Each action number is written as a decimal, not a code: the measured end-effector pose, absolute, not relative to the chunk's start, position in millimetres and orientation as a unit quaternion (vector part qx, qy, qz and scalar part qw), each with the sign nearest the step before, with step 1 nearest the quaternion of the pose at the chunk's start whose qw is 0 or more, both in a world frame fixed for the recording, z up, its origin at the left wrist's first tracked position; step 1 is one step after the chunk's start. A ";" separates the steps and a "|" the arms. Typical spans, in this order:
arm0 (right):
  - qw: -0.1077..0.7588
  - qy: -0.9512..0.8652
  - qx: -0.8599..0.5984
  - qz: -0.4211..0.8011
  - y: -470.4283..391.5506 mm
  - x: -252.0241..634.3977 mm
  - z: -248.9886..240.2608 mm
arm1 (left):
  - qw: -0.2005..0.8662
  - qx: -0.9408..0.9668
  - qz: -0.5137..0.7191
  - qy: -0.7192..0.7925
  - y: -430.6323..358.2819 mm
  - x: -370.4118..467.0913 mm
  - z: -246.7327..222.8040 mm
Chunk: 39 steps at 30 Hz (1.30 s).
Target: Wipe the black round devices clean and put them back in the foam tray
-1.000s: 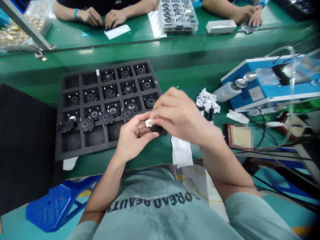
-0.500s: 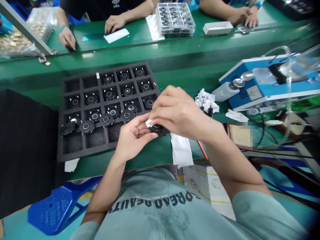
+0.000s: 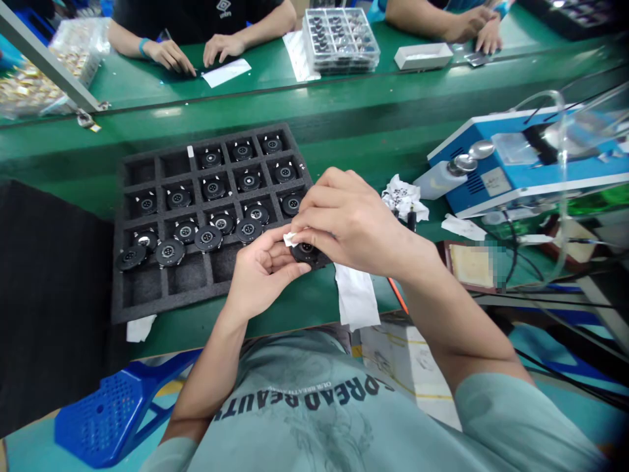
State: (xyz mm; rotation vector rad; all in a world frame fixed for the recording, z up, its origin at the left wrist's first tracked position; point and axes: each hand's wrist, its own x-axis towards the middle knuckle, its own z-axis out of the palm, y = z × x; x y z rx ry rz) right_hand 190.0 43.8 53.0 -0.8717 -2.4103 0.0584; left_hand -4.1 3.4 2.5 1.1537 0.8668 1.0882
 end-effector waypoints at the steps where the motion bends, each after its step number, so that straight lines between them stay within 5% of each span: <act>1: 0.288 -0.896 -0.338 0.015 41.5 187.9 52.5 | 0.613 0.499 0.478 0.383 3.0 -3.4 2.0; 10: 0.272 -0.875 -0.398 -0.050 15.1 195.9 48.9 | 0.576 0.454 0.527 0.430 -0.3 2.2 1.2; 23: 0.427 -0.786 -0.448 0.013 10.4 202.2 27.4 | 0.576 0.459 0.530 0.421 0.4 0.5 6.1; 39: 0.310 -0.867 -0.373 -0.111 15.8 189.6 30.7 | 0.592 0.445 0.508 0.440 4.9 2.9 2.9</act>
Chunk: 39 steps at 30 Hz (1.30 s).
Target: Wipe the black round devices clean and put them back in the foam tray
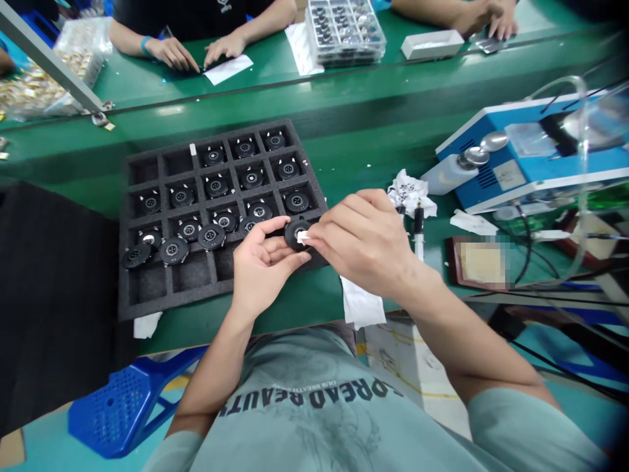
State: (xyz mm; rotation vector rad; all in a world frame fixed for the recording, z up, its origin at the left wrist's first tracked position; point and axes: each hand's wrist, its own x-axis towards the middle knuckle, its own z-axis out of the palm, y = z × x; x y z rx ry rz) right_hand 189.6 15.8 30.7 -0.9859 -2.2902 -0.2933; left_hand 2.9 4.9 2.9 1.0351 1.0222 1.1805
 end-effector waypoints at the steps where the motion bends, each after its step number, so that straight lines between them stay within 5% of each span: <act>1: 0.308 -0.869 -0.372 -0.112 17.0 192.7 30.6 | 0.595 0.445 0.504 0.441 5.4 2.4 3.1; 7: 0.298 -0.852 -0.421 -0.085 26.4 220.1 25.6 | 0.599 0.454 0.496 0.436 5.8 -1.6 5.1; 13: 0.407 -0.766 -0.490 -0.091 19.1 229.2 13.5 | 0.596 0.460 0.496 0.433 5.0 -2.6 4.8; 25: 0.467 -0.720 -0.505 0.089 -1.7 182.9 25.4 | 0.586 0.460 0.515 0.423 4.0 0.5 8.3; 34: 0.487 -0.555 -0.570 0.359 -8.1 158.2 24.8 | 0.408 0.525 0.646 0.376 -4.7 15.0 -12.6; 39: 0.503 -0.520 -0.573 0.385 -3.5 153.0 21.0 | 0.306 0.553 0.671 0.388 -6.1 19.7 -25.4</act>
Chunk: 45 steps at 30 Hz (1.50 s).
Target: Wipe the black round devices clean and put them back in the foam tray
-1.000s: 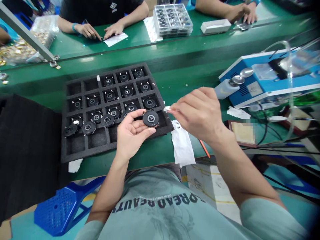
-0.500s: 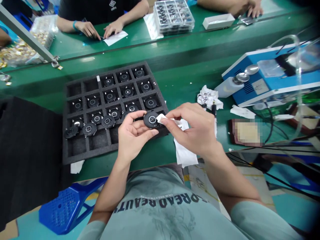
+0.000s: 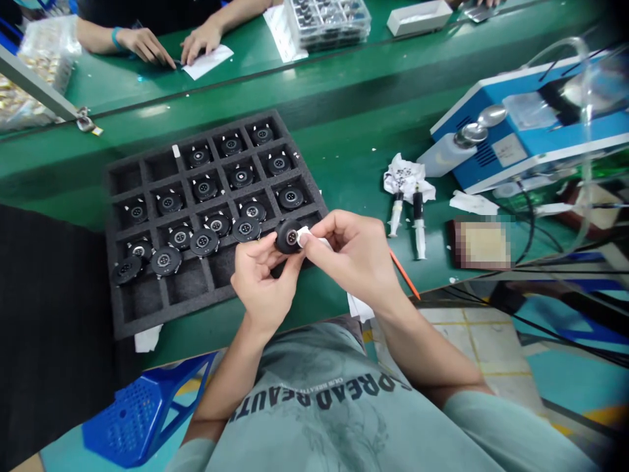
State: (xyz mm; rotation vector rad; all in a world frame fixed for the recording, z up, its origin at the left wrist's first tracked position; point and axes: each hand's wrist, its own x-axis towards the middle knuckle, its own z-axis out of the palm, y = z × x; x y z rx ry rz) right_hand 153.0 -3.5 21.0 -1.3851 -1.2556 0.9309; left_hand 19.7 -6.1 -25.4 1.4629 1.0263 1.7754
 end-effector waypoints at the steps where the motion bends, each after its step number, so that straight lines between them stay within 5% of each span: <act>1: 0.509 -0.515 -0.573 0.384 -2.4 151.8 20.2 | 0.292 0.555 0.673 0.392 -6.2 20.2 -26.5; 22: 0.494 -0.571 -0.542 0.368 7.7 157.1 18.9 | 0.326 0.548 0.662 0.394 -1.8 17.4 -21.8; 33: 0.467 -0.659 -0.549 0.215 13.8 165.2 21.6 | 0.393 0.558 0.619 0.389 -3.2 13.6 -19.9; 45: 0.259 -0.881 -0.394 0.039 32.7 185.0 41.7 | 0.513 0.538 0.513 0.430 -0.5 4.0 -9.9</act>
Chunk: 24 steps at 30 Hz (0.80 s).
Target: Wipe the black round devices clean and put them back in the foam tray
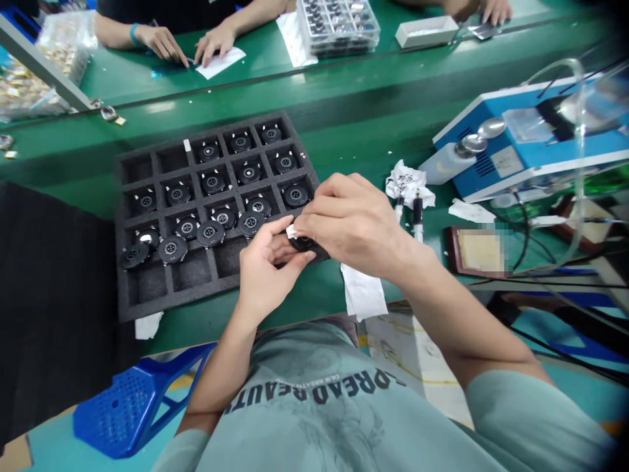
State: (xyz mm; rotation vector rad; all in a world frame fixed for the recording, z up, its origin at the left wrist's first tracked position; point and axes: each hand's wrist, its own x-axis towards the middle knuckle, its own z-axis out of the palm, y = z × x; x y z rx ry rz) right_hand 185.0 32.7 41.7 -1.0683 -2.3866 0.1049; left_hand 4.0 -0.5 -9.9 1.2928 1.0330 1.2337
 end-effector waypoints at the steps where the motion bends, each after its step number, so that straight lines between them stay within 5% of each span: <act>1: 0.245 -0.889 -0.386 0.040 33.4 186.5 44.1 | 0.519 0.535 0.507 0.433 0.2 3.6 -9.3; 11: 0.228 -0.885 -0.405 0.006 21.7 193.7 45.6 | 0.529 0.495 0.526 0.446 1.8 6.2 -5.6; 16: 0.342 -0.796 -0.499 0.032 24.8 205.9 35.9 | 0.540 0.483 0.538 0.431 0.7 2.9 -0.3; 20: 0.531 -0.610 -0.542 0.230 21.6 208.5 23.3 | 0.539 0.480 0.544 0.429 0.2 1.7 2.2; 24: 0.584 -0.437 -0.442 0.523 21.6 209.2 17.1 | 0.531 0.474 0.571 0.409 2.2 1.5 3.4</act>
